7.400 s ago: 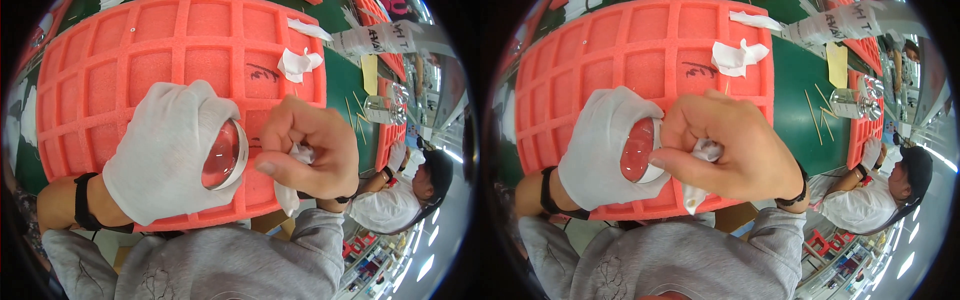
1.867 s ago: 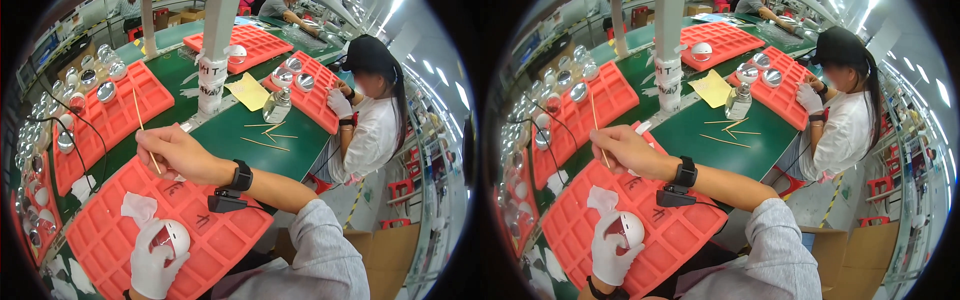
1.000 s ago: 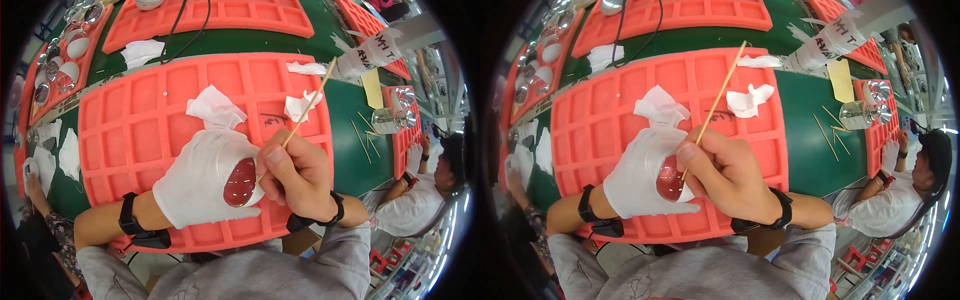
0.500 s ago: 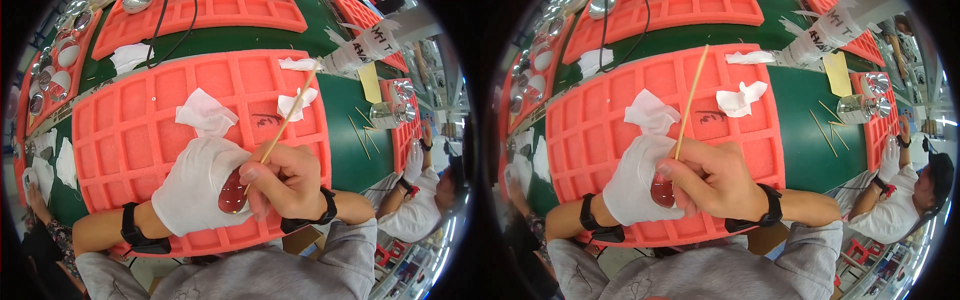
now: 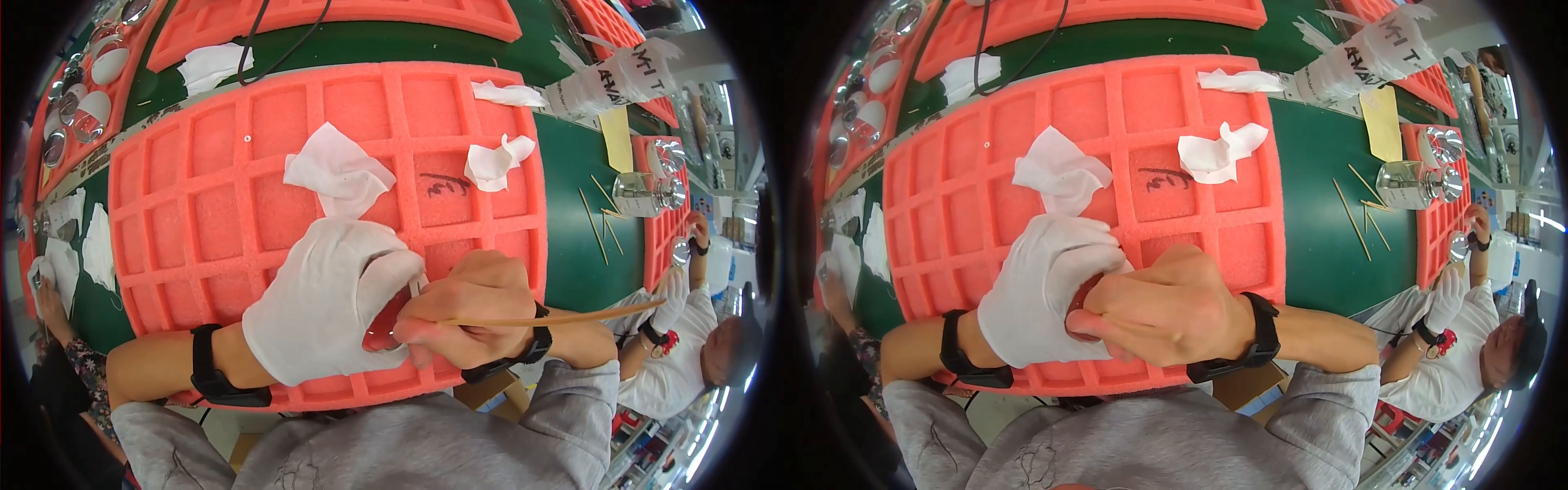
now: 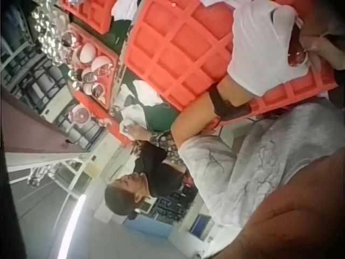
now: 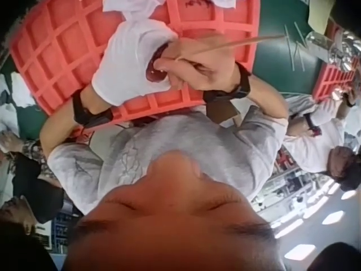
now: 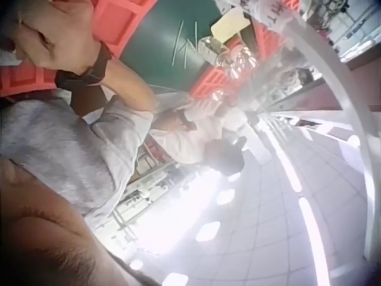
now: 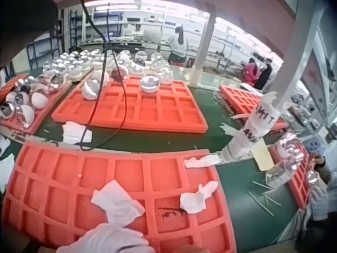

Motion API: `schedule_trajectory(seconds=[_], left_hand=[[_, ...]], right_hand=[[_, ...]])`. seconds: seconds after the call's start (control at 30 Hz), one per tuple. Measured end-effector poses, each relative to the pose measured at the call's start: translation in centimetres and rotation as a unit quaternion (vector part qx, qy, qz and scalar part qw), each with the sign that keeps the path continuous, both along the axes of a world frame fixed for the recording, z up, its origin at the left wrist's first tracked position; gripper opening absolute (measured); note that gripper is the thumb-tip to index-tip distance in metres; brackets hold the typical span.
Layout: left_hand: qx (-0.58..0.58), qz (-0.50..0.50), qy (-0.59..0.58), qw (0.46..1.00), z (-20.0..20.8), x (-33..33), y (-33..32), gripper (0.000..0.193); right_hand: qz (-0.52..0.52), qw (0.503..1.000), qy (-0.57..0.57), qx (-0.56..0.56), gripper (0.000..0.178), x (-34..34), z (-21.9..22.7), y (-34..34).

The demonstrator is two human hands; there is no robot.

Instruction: The person wipes a round electronic device with a cloth and uses a wooden stick to clean its ports and crevices. The person then applies a substance to the seams with the stick and wipes the device again.

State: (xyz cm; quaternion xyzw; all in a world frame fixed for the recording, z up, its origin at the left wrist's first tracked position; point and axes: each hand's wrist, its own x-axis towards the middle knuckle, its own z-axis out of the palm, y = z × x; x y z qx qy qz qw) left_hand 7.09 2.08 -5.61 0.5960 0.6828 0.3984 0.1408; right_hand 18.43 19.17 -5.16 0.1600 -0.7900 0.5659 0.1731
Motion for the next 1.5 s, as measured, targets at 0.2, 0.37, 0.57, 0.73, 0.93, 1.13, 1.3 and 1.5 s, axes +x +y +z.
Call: schedule_trajectory(seconds=[0.2, 0.37, 0.57, 0.73, 0.93, 1.13, 1.3, 1.5], left_hand=[[0.021, 0.007, -0.01, 1.0, 0.2, 0.3, 0.1, 0.065], [0.015, 0.036, -0.018, 0.999, -0.3, 0.8, 0.0, 0.063], [0.015, 0.024, -0.038, 0.999, -0.2, 0.3, 0.0, 0.064], [0.003, 0.029, -0.039, 0.999, -0.2, 0.2, -0.2, 0.068], [-0.009, 0.028, -0.06, 0.998, -0.8, 0.2, -0.5, 0.073], [-0.015, 0.033, -0.065, 0.997, -0.8, 0.4, -0.6, 0.072], [0.0, 0.055, -0.045, 0.998, -0.4, 0.2, -0.5, 0.066], [-0.009, 0.039, -0.067, 0.997, -0.4, -0.2, -0.5, 0.065]], right_hand=[[0.034, 0.998, -0.035, -0.044, 0.008, 0.9, 0.0, -0.1], [-0.016, 0.961, -0.131, -0.242, 0.011, 1.1, 0.3, -0.8], [-0.011, 0.991, -0.045, -0.125, 0.01, 0.3, 0.1, -0.6], [0.037, 0.999, 0.023, 0.022, 0.007, -0.4, 0.4, 0.5], [-0.008, 0.997, -0.028, -0.071, 0.009, 0.2, 0.3, -0.7], [-0.061, 0.972, -0.1, -0.202, 0.015, 0.8, 0.5, -1.7], [-0.018, 0.989, -0.078, -0.126, 0.019, 0.4, 0.6, -1.4], [0.028, 0.993, 0.035, 0.105, 0.021, -0.1, 0.6, -0.6]])
